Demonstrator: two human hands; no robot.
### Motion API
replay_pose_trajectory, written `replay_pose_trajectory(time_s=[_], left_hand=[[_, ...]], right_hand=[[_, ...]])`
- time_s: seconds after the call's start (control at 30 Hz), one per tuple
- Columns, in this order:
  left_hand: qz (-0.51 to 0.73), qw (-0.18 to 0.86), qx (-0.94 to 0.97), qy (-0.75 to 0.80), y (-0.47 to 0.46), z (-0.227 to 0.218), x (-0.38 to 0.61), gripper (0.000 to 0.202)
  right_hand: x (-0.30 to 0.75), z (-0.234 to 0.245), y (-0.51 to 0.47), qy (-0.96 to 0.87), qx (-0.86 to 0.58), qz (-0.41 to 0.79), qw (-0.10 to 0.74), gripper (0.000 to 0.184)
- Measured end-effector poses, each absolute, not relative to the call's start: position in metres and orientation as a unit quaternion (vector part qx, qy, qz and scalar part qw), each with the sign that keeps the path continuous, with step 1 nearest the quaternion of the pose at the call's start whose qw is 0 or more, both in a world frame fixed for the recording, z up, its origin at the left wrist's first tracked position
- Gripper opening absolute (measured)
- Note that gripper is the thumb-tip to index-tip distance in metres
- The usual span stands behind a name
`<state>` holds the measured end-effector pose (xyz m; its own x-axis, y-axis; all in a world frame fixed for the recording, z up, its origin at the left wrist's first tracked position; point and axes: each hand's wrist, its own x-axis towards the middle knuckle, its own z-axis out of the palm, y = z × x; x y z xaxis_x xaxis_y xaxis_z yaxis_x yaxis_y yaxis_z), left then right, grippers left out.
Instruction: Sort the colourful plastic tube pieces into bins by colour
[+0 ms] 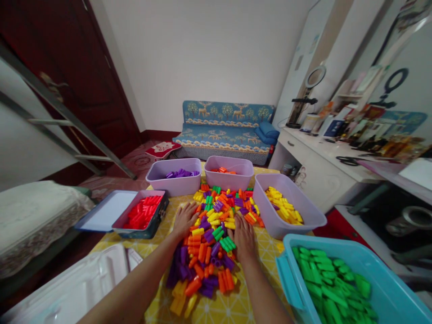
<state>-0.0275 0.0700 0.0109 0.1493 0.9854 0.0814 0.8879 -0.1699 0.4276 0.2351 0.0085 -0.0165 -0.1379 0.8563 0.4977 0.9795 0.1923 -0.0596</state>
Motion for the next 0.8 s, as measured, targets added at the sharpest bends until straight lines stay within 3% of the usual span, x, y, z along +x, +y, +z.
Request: replay_pose_trajectory(time_s=[0.8], left_hand=[[0.175, 0.14, 0.743, 0.631, 0.0695, 0.0117, -0.0263, 0.044]], right_hand=[[0.2334, -0.0139, 0.0102, -0.738, -0.626, -0.133, 0.214, 0.047]])
